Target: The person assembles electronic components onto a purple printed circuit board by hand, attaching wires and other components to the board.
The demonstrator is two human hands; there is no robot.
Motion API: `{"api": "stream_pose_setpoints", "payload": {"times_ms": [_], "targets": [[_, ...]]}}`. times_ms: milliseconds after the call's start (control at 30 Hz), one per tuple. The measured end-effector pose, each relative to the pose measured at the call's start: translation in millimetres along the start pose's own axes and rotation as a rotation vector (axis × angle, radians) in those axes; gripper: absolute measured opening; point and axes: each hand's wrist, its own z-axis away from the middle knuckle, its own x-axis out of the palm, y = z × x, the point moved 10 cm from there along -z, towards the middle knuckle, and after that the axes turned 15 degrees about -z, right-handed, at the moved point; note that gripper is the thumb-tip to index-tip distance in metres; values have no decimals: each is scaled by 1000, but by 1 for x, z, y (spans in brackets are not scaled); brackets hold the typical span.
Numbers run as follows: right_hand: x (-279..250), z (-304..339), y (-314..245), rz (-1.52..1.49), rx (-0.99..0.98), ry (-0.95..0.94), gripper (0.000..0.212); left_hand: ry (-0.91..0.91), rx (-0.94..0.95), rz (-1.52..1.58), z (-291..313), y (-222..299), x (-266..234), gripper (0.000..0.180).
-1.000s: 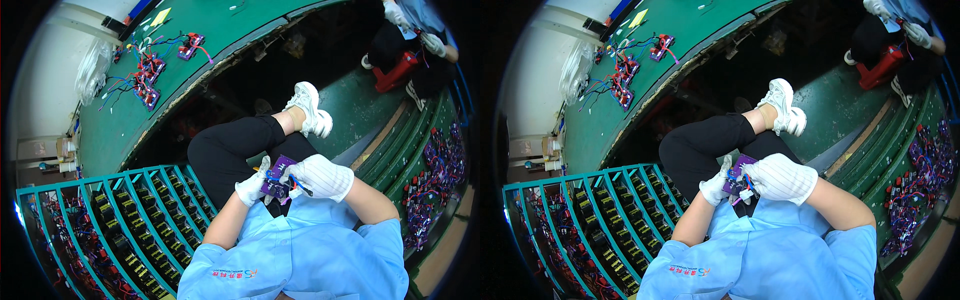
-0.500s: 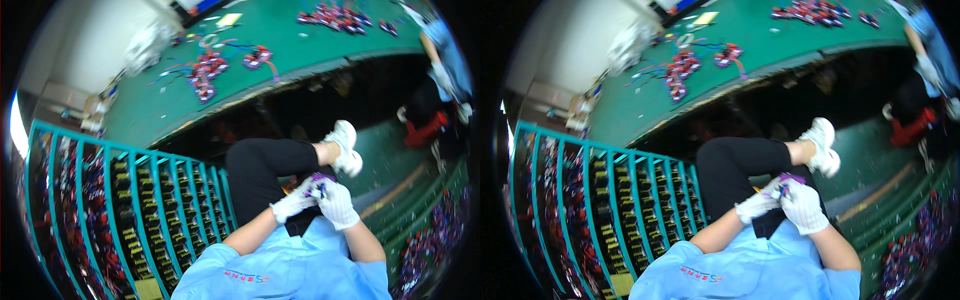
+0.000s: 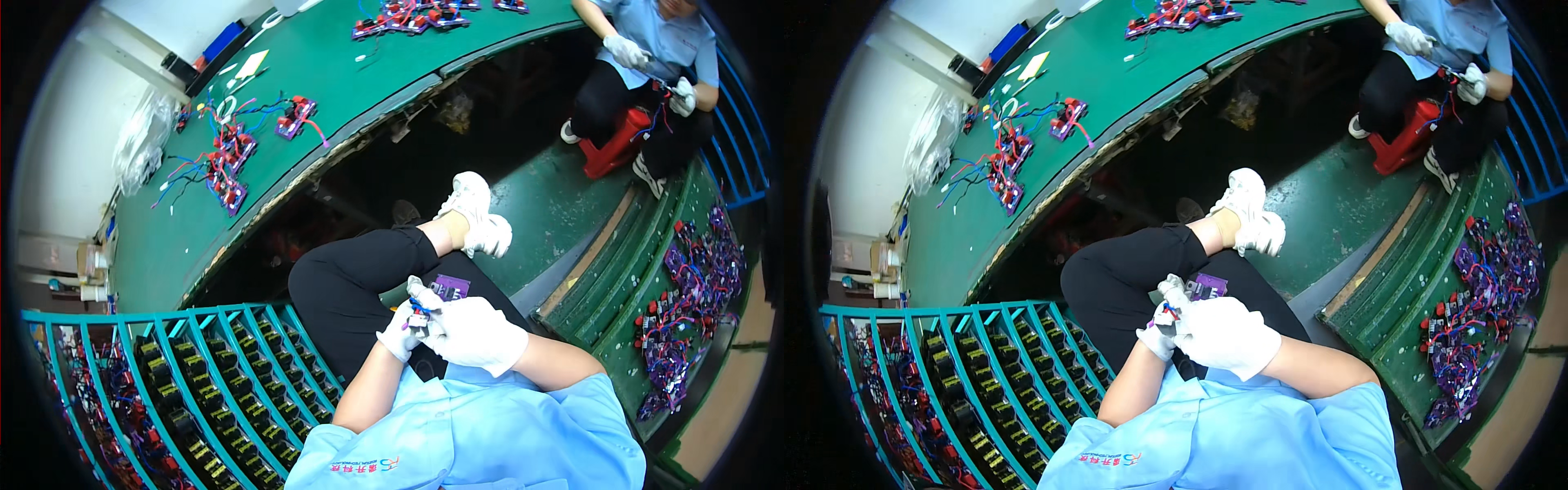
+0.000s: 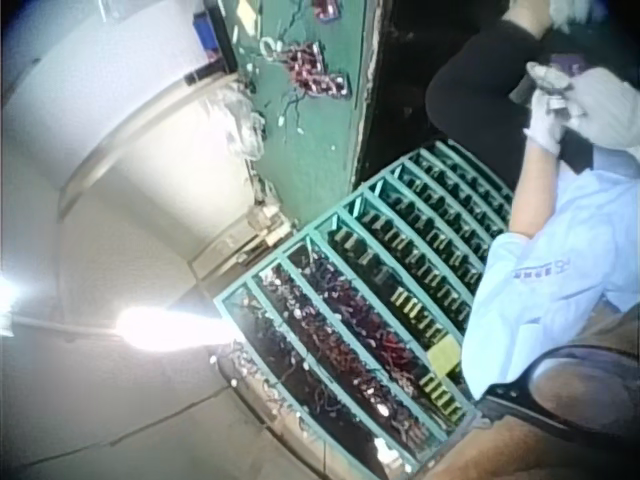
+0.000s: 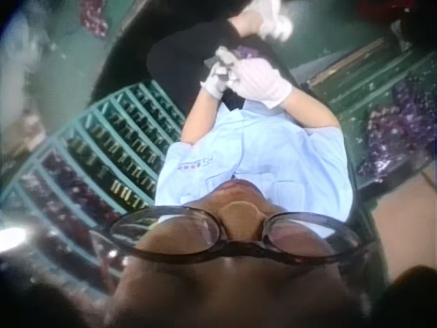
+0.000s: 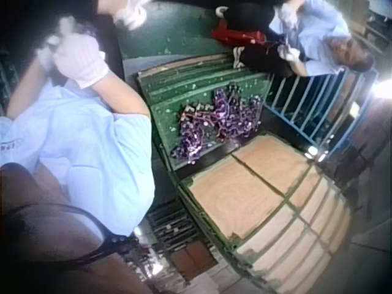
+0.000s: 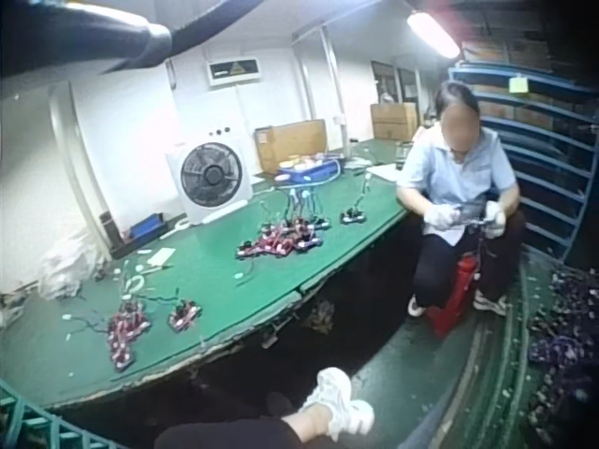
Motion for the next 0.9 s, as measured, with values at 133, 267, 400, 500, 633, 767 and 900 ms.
{"api": "stream_pose_setpoints", "payload": {"times_ms": [133,267,400,500,633,767,900], "targets": [[-32,10,15,-174,43,223,59,531,-73,-631,-5,1,-9,44],[-46,15,23,-155,131,308,52,657,-143,-592,-5,-7,29,54],[-51,23,7,-528,-6,352,50,554,-44,-565,-12,-5,56,55],[-58,34,18,-1531,-30,426,51,558,-54,-202,-14,-5,64,61],[-52,36,15,-1611,10,411,51,506,-12,-47,-20,-13,89,76],[-51,39,18,-1613,71,302,42,537,59,-380,-11,26,98,94],[-77,33,19,-552,80,510,19,677,169,-760,2,54,84,85]]}}
